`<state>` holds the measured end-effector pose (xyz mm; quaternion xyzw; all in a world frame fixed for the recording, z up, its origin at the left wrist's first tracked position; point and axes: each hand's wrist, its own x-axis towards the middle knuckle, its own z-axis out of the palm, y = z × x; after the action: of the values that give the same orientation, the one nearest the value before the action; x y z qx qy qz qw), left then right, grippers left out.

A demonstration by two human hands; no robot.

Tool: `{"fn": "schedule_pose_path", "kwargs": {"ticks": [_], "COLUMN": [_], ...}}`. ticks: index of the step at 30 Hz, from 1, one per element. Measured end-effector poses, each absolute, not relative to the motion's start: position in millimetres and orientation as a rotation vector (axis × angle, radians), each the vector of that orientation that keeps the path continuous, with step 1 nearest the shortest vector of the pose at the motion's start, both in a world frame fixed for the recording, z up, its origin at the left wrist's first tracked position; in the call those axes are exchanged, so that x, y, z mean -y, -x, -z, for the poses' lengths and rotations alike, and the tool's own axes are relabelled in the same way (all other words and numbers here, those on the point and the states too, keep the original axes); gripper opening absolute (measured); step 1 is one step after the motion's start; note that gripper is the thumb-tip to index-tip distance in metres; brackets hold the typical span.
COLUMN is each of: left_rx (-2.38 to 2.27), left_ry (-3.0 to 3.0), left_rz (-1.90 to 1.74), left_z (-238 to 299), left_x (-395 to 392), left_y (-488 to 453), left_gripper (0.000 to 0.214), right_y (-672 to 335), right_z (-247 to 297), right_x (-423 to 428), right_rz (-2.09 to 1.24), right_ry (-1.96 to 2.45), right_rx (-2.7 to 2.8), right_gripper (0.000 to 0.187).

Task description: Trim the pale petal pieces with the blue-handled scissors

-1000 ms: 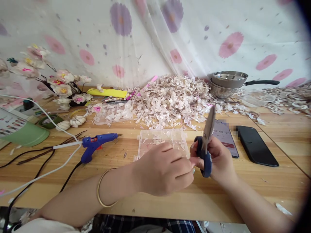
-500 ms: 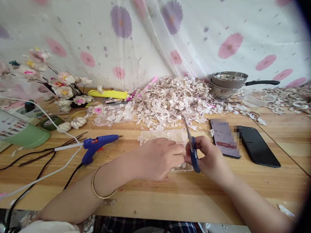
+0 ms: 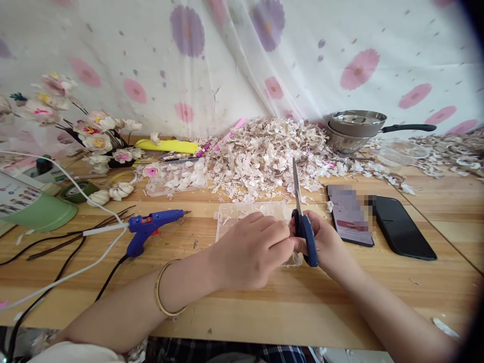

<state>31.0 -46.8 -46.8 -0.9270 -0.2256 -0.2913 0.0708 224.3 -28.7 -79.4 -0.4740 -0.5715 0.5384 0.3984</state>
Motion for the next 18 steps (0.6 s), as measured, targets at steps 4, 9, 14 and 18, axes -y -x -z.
{"fn": "schedule_pose_path", "kwargs": {"ticks": [4,9,14,18], "left_rx": [0.860,1.264,1.304,1.149], "left_ry": [3.007,3.539,3.691,3.242], "left_rz": [1.109,1.157,1.257,1.444], "left_z": [43.7,37.8,43.1,45.0], "left_x": [44.2,38.4,39.1,38.2], "left_y": [-30.6,-27.9,-30.6,-31.3], "left_gripper": [0.022,0.022,0.022,0.017], "right_y": [-225.8,-229.1,-231.0,-228.7], "right_z": [71.5,67.5,74.5,73.9], "right_x": [30.8,32.7,35.2,35.9], "right_rz": [-1.394,-1.627,-1.974,-1.992], "right_ry": [1.140,1.076,0.925,0.837], "right_rx": [1.445,1.503,1.433,1.329], "right_gripper": [0.049,0.044,0.042,0.039]}}
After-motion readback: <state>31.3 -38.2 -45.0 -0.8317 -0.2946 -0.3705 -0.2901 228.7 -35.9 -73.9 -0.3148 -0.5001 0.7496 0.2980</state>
